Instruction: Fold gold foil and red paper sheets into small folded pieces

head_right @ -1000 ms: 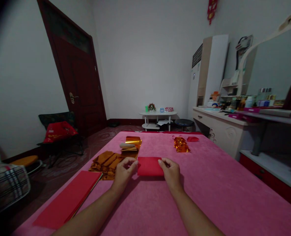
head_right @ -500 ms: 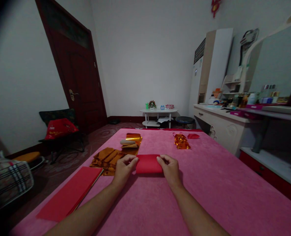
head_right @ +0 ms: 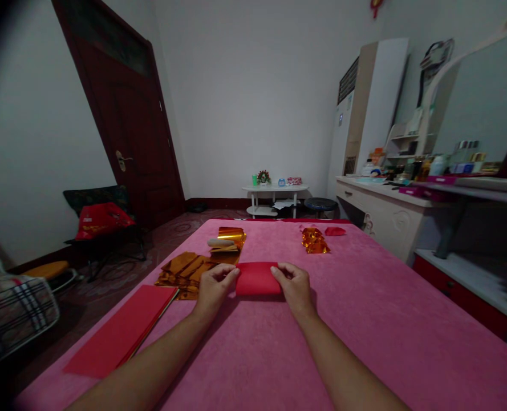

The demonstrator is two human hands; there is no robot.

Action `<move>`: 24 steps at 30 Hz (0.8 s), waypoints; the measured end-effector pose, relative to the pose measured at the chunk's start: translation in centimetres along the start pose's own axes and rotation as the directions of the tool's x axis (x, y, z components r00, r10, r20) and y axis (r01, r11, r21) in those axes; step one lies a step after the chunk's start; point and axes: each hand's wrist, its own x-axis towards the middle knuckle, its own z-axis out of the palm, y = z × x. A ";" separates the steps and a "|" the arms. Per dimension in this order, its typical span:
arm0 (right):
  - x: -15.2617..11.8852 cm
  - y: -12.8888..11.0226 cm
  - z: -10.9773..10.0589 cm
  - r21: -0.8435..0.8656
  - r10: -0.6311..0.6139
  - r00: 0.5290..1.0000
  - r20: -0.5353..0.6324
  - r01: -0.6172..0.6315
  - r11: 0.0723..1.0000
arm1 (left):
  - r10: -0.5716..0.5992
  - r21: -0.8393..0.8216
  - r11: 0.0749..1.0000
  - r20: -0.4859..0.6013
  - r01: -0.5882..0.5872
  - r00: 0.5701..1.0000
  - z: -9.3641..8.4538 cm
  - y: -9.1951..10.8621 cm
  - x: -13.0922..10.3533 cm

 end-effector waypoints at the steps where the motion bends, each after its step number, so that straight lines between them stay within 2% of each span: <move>1: 0.0 0.1 0.0 0.003 0.000 1.000 -0.002 0.000 1.000 | -0.014 -0.014 1.000 -0.003 0.014 1.000 0.0 0.0 0.0; 10: 0.0 0.1 -0.1 0.014 0.003 1.000 0.030 -0.003 1.000 | -0.070 -0.095 0.993 -0.008 0.069 0.998 0.0 -0.3 0.0; 24: 0.1 0.2 -0.1 -0.020 -0.019 1.000 0.018 0.020 1.000 | -0.066 -0.051 0.997 -0.006 0.066 0.998 0.0 -0.2 0.0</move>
